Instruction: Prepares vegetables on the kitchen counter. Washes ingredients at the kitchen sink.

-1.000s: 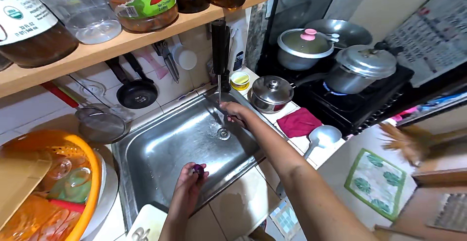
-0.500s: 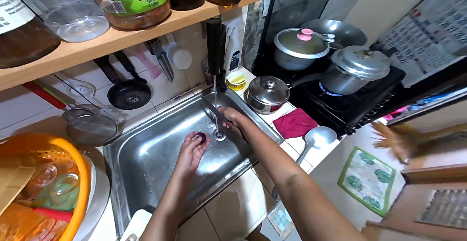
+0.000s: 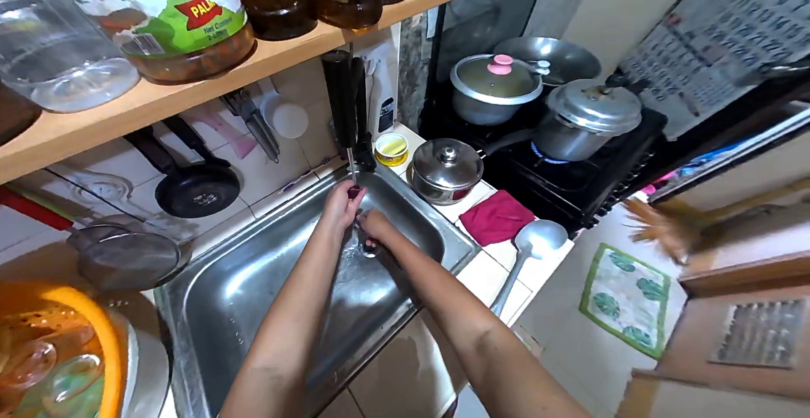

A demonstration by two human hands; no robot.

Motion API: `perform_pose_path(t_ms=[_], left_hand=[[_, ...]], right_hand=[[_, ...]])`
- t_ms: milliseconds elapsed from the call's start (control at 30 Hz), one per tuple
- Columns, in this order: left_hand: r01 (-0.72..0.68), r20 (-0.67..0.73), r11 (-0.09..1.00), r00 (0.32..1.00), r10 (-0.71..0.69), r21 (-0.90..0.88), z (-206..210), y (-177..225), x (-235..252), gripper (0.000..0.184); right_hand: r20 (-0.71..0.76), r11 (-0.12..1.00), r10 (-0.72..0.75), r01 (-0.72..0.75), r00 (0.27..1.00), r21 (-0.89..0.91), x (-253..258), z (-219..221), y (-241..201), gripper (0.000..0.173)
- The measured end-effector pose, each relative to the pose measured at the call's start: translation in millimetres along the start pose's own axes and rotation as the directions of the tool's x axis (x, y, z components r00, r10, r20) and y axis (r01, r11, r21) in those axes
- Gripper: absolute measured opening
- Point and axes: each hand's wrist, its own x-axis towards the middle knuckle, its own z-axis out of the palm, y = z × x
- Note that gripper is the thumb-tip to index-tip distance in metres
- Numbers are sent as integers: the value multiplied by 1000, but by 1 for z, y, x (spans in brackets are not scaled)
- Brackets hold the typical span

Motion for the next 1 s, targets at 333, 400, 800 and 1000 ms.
perform_pose_path(t_ms=[333, 400, 800, 1000], left_hand=[[124, 91, 969, 985, -146, 212, 6, -8, 23, 17], [76, 139, 932, 981, -133, 355, 2, -4, 18, 19], [90, -111, 939, 992, -56, 331, -58, -5, 12, 25], [211, -105, 943, 976, -190, 256, -52, -17, 0, 26]], right_hand=[[-26, 995, 100, -101, 995, -19, -4, -21, 21, 49], [-33, 994, 112, -112, 993, -4, 4, -20, 27, 52], [-58, 986, -150, 145, 987, -80, 27, -19, 22, 42], [-3, 949, -233, 227, 972, -217, 40, -22, 6, 51]])
